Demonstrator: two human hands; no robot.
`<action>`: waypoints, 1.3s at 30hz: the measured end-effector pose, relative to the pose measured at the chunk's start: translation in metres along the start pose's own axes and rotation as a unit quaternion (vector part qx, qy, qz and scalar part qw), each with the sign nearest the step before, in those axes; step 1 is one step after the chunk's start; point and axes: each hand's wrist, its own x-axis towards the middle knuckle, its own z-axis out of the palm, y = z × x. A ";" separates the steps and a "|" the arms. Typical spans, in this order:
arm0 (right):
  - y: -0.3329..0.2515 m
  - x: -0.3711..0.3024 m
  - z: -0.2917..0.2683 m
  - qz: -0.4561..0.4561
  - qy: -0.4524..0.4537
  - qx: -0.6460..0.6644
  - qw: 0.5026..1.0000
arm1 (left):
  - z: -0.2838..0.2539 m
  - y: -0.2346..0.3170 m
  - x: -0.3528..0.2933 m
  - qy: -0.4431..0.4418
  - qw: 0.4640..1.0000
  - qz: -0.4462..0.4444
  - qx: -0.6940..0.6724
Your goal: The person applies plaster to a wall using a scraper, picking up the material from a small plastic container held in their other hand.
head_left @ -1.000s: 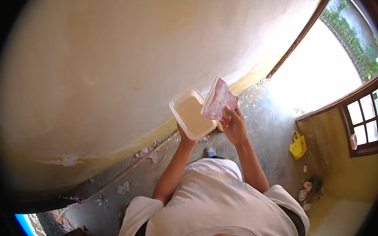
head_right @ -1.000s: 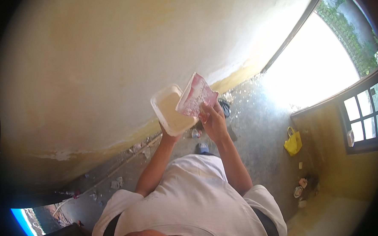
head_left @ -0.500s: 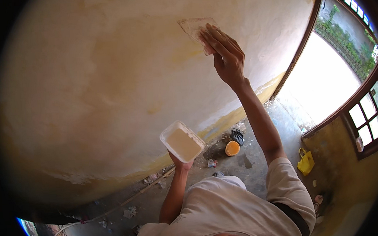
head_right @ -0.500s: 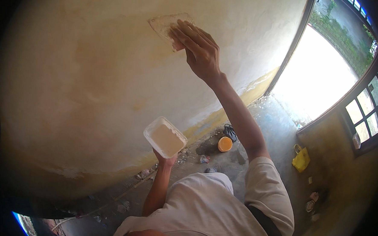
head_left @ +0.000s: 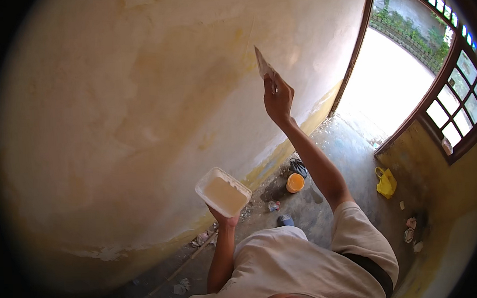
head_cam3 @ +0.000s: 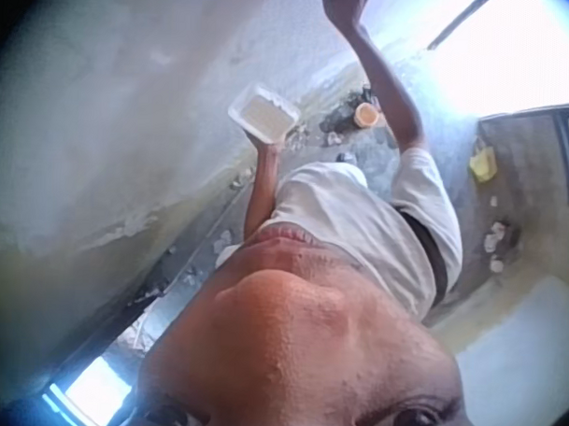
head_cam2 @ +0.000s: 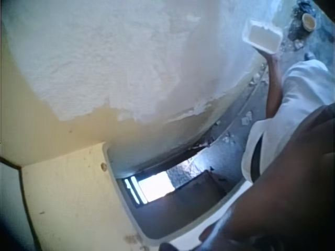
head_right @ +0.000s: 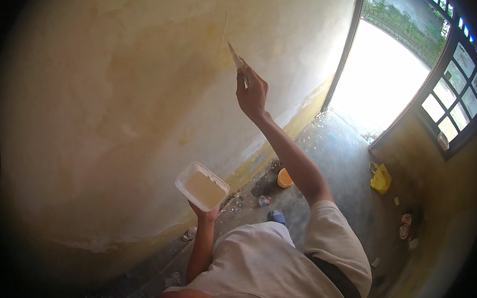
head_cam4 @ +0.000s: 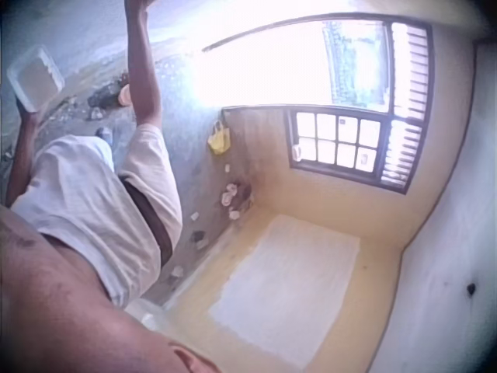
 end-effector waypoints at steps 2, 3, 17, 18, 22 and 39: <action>-0.028 0.057 -0.011 0.114 0.023 -0.047 0.992 | -0.007 0.010 -0.003 0.009 1.000 -0.018 -0.014; -0.021 0.084 -0.009 0.078 0.063 -0.035 0.994 | -0.008 0.011 -0.001 0.004 1.000 -0.021 -0.001; -0.047 -0.100 0.051 -0.333 -0.173 0.007 0.927 | -0.001 0.032 -0.003 0.014 0.999 -0.024 0.027; -0.046 -0.090 0.043 -0.324 -0.168 0.028 0.930 | -0.003 0.031 -0.007 0.007 1.000 -0.004 0.016; -0.055 0.040 0.020 -0.383 0.001 -0.024 0.923 | -0.011 0.025 -0.008 0.007 1.000 0.007 -0.004; 0.001 0.040 -0.007 -0.070 -0.006 -0.024 0.997 | 0.018 -0.029 0.008 0.034 0.998 0.013 -0.041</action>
